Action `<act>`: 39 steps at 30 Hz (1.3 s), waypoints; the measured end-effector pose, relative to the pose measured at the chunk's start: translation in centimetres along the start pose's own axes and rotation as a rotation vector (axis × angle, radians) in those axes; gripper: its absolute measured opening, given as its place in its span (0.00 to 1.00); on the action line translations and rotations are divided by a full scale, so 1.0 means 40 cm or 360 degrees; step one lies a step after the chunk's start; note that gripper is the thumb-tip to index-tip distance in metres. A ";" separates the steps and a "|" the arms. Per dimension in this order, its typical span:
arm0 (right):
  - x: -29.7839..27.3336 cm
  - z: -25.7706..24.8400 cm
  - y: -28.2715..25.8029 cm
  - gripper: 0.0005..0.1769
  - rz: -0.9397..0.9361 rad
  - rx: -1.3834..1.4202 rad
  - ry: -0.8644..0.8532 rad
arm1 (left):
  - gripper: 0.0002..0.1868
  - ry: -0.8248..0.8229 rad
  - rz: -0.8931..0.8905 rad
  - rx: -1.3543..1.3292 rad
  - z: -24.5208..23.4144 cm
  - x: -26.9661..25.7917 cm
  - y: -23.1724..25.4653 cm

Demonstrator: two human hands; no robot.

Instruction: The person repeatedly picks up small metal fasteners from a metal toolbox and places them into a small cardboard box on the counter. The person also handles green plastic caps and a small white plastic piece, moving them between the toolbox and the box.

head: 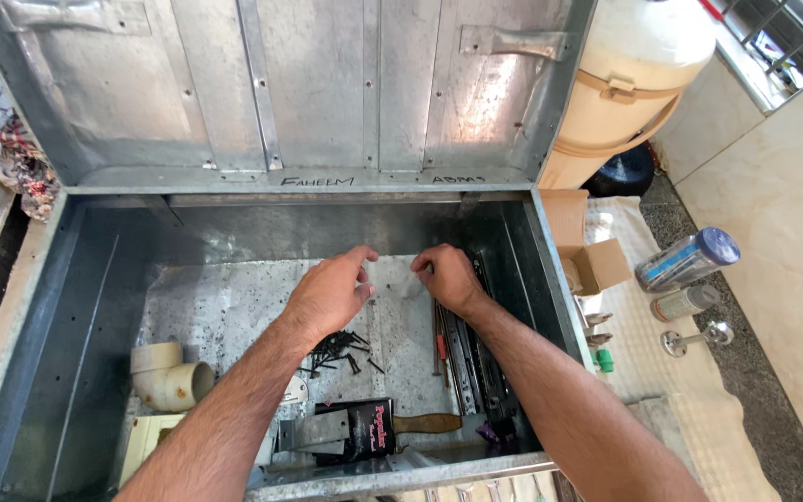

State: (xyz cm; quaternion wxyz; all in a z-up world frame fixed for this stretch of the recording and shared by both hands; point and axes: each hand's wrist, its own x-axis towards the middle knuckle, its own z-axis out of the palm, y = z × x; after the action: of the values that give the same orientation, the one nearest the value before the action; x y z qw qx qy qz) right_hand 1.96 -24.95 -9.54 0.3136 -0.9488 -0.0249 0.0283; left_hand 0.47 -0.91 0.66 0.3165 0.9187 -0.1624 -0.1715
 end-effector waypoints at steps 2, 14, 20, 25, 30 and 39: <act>0.006 0.001 -0.014 0.10 -0.0023 0.0155 0.0074 | 0.24 -0.0013 0.0012 0.0017 0.001 0.001 -0.004; -0.032 0.047 0.005 0.25 -0.0372 -0.0283 -0.0369 | 0.21 0.0357 0.0077 -0.0144 -0.025 0.046 -0.111; -0.025 0.124 -0.068 0.28 -0.0634 -0.0275 -0.0527 | 0.20 0.0218 0.0003 0.0147 -0.086 0.000 -0.189; -0.046 0.193 -0.107 0.23 -0.0768 -0.0625 -0.0636 | 0.21 0.0080 -0.0095 0.0106 -0.099 0.001 -0.167; -0.058 0.194 -0.072 0.08 -0.0610 -0.0746 -0.0760 | 0.21 -0.0045 -0.0085 0.0076 -0.095 -0.003 -0.146; 0.044 0.082 -0.075 0.09 -0.0061 0.0969 -0.0686 | 0.22 0.0104 0.0195 -0.0018 -0.043 0.040 -0.204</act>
State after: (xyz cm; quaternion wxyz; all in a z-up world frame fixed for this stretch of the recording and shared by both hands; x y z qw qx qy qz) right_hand 3.39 -20.49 -10.43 0.5695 -0.7837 -0.0985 0.2276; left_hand 4.15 5.42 -3.59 0.3366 0.9104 -0.2070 -0.1226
